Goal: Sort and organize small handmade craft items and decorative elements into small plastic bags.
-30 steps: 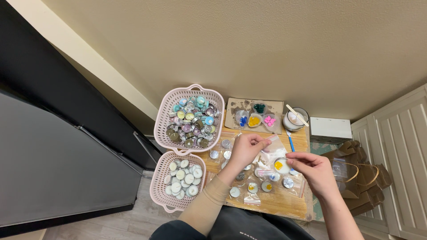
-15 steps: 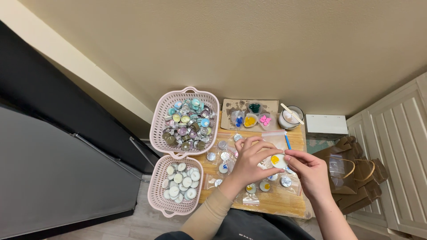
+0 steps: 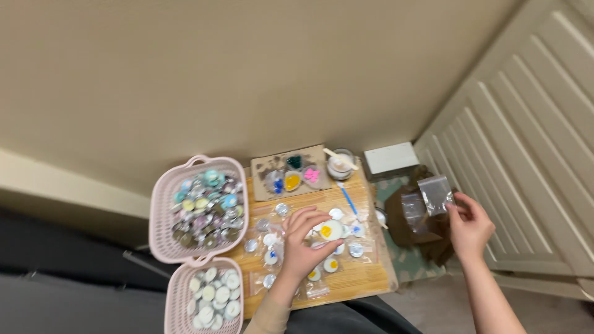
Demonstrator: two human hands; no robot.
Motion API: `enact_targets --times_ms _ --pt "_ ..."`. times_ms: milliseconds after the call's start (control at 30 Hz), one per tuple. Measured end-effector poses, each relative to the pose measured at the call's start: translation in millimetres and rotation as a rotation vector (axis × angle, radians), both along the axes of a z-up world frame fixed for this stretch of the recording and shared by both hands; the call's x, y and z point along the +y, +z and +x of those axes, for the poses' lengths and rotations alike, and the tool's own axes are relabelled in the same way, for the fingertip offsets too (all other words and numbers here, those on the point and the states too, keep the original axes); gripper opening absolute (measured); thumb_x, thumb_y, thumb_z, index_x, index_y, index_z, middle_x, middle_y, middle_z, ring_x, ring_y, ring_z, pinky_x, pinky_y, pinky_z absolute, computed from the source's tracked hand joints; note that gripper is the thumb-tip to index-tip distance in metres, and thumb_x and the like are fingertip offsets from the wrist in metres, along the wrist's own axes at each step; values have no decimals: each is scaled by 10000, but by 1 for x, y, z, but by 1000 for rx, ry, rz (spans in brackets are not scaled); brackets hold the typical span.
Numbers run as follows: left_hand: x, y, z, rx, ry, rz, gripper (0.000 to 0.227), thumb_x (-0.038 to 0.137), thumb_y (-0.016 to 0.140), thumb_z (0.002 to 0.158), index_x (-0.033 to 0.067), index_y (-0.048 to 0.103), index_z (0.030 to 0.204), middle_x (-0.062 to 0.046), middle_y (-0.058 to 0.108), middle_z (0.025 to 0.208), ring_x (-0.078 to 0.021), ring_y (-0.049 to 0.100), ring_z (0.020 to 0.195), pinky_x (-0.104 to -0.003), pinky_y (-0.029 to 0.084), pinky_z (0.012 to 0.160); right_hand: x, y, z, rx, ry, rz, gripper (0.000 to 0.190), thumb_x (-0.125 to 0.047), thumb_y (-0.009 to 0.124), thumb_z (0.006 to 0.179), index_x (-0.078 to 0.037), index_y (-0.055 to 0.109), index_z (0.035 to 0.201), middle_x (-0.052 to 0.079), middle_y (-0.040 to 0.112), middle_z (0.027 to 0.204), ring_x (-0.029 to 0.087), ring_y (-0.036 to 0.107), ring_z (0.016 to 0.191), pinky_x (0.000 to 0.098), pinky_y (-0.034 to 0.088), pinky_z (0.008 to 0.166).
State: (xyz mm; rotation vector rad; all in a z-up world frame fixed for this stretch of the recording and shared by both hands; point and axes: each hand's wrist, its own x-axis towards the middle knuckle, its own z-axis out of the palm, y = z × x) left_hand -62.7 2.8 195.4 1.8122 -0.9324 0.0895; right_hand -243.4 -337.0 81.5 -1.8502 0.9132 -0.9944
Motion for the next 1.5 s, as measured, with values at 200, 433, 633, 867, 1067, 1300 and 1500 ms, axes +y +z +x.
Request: enact_targets --times_ms 200,433,633,867,1067,1300,1500 --pt "-13 -6 -4 40 -8 21 458 247 925 645 125 764 1056 -27 753 1100 -265 654 1202 -421 397 1048 -44 -50 -8 123 -61 -329 208 -1 720 951 -44 727 1154 144 745 1121 255 743 975 352 592 881" --pt "-16 0 -4 23 21 57 459 238 928 639 114 756 1046 -35 750 1096 -272 650 1192 -431 388 1046 -33 -92 3 330 39 -465 159 -57 736 901 -58 735 1061 138 740 1157 347 723 1017 411 589 888" --pt "-14 0 -1 34 41 58 473 235 932 639 114 757 1061 -38 746 1104 -268 646 1185 -424 390 1045 -36 -118 -5 504 97 -499 333 -167 784 814 -86 731 1133 143 717 1228 364 638 1257 539 429 1145" --pt "-15 9 1 4 31 42 496 280 942 635 121 758 1067 -53 756 1110 -248 664 1176 -417 366 1045 27 23 19 192 -16 -408 192 -98 710 957 -59 733 1143 137 716 1276 361 614 1316 491 420 1165" --pt "-4 41 -3 -61 44 -5 495 305 936 670 127 757 1096 -42 743 1049 -216 672 1087 -391 374 1019 133 140 67 -33 473 -39 155 -76 725 920 -58 748 1072 75 760 1033 233 710 971 308 539 879" --pt "31 52 -5 -142 138 -5 431 275 903 709 144 736 1085 16 727 985 -178 674 974 -389 388 987 199 200 100 4 805 -515 217 -142 821 760 -153 791 974 38 671 921 223 620 845 339 511 731" --pt "55 51 -7 -221 239 30 404 232 857 705 150 734 1080 32 725 966 -160 664 944 -394 381 998 228 195 110 23 836 -589 265 -162 825 759 -148 794 1022 52 662 955 241 603 859 355 508 745"
